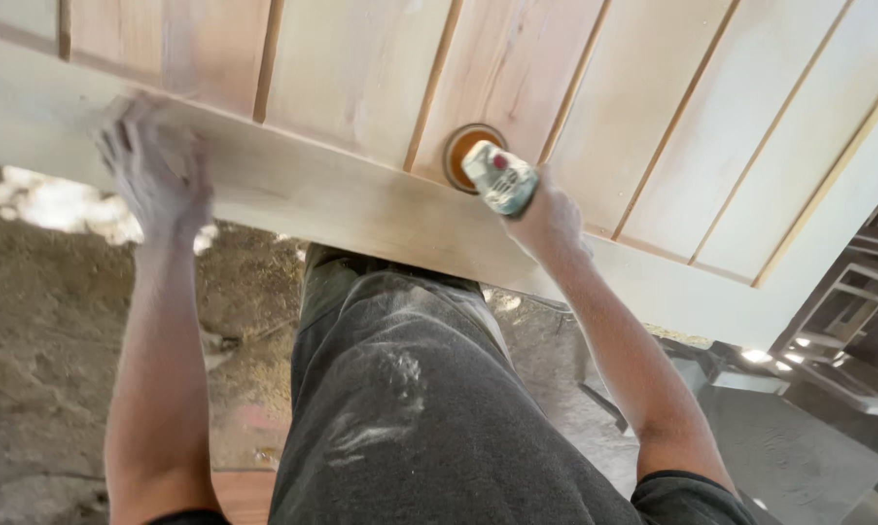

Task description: The person uses an orbital sander to sand the surface of a large wooden door or panel. They move the sander across the flat panels and edges while holding the workpiece steady with their other hand.

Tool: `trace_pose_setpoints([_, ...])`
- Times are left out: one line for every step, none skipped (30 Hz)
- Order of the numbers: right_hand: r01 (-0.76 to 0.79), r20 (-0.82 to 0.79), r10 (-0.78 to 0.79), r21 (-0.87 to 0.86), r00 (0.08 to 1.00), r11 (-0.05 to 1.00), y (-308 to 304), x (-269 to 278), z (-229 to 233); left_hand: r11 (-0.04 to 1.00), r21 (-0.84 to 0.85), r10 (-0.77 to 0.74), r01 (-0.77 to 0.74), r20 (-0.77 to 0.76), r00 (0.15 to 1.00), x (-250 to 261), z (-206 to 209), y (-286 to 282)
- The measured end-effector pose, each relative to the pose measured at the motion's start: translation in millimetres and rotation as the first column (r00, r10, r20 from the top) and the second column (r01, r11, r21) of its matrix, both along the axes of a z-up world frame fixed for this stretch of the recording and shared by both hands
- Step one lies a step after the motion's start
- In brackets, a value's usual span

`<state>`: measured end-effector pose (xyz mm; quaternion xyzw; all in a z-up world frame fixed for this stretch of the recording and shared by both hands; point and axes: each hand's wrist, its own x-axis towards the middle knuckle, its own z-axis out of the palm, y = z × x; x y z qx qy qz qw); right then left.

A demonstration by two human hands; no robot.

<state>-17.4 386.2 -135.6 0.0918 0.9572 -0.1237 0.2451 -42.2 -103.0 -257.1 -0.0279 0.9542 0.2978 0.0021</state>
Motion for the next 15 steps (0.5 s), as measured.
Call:
trace_pose_setpoints([0.068, 0.037, -0.069, 0.004, 0.997, 0.998, 5.5, 4.2, 1.8, 0.998, -0.043, 0.039, -0.039, 0.003, 0.999, 6.5, -13.0, -4.7])
trace_pose_setpoints([0.136, 0.06, -0.136, 0.008, 0.989, 0.991, 10.8, -2.2, 1.2, 0.993, -0.087, 0.079, -0.079, -0.01, 0.997, 3.2, -24.2, -10.3])
trace_pose_setpoints([0.202, 0.083, -0.202, 0.013, 0.976, 0.979, 15.9, -11.2, 0.6, 0.984, -0.13, 0.117, -0.12, -0.023, 0.993, -0.8, -32.0, -15.7])
trace_pose_setpoints([0.189, 0.06, -0.192, 0.054, 0.98, 0.981, 19.4, -14.5, 2.3, 0.982, -0.138, 0.134, -0.132, 0.009, 0.991, 3.1, -35.5, -18.7])
trace_pose_setpoints([0.175, 0.036, -0.179, 0.094, 0.983, 0.98, 21.1, -20.3, 2.7, 0.979, -0.148, 0.151, -0.144, 0.041, 0.988, 6.4, -36.8, -19.5])
trace_pose_setpoints([0.159, 0.0, -0.16, 0.132, 0.987, 0.978, 20.7, -31.0, 1.1, 0.974, -0.155, 0.174, -0.163, 0.061, 0.983, 3.4, -37.9, -17.3])
trace_pose_setpoints([0.163, 0.01, -0.165, 0.088, 0.986, 0.983, 13.7, -35.5, -0.7, 0.973, -0.159, 0.182, -0.165, 0.093, 0.979, 0.4, -36.0, -15.7])
trace_pose_setpoints([0.167, 0.025, -0.168, 0.044, 0.985, 0.985, 1.0, -35.2, -2.1, 0.972, -0.165, 0.19, -0.168, 0.129, 0.973, -0.1, -31.2, -14.4])
trace_pose_setpoints([0.171, 0.041, -0.171, 0.0, 0.984, 0.985, -13.0, -35.1, -2.3, 0.971, -0.169, 0.198, -0.17, 0.165, 0.966, -1.0, -24.7, -12.3])
trace_pose_setpoints([0.129, 0.061, -0.126, -0.033, 0.99, 0.991, -26.8, -36.7, -1.8, 0.968, -0.172, 0.215, -0.183, 0.19, 0.958, -5.3, -17.6, -10.4])
trace_pose_setpoints([0.087, 0.08, -0.081, -0.066, 0.993, 0.994, -40.8, -38.2, -0.7, 0.965, -0.174, 0.232, -0.196, 0.214, 0.949, -10.0, -10.4, -7.8])
trace_pose_setpoints([0.037, 0.104, -0.027, -0.1, 0.994, 0.994, -53.6, -41.0, 0.9, 0.96, -0.177, 0.256, -0.217, 0.243, 0.936, -10.2, -2.4, -4.2])
trace_pose_setpoints([-0.009, 0.083, 0.022, -0.145, 0.996, 0.989, -66.6, -44.2, 1.7, 0.962, -0.178, 0.246, -0.205, 0.255, 0.935, -10.5, 4.8, -3.0])
trace_pose_setpoints([-0.058, 0.064, 0.071, -0.185, 0.995, 0.981, -77.8, -47.7, 3.0, 0.965, -0.175, 0.238, -0.195, 0.271, 0.933, -10.7, 9.7, -2.4])
trace_pose_setpoints([-0.107, 0.045, 0.12, -0.224, 0.992, 0.969, -88.4, -50.0, 3.8, 0.968, -0.171, 0.229, -0.186, 0.287, 0.93, -11.0, 13.3, -3.8])
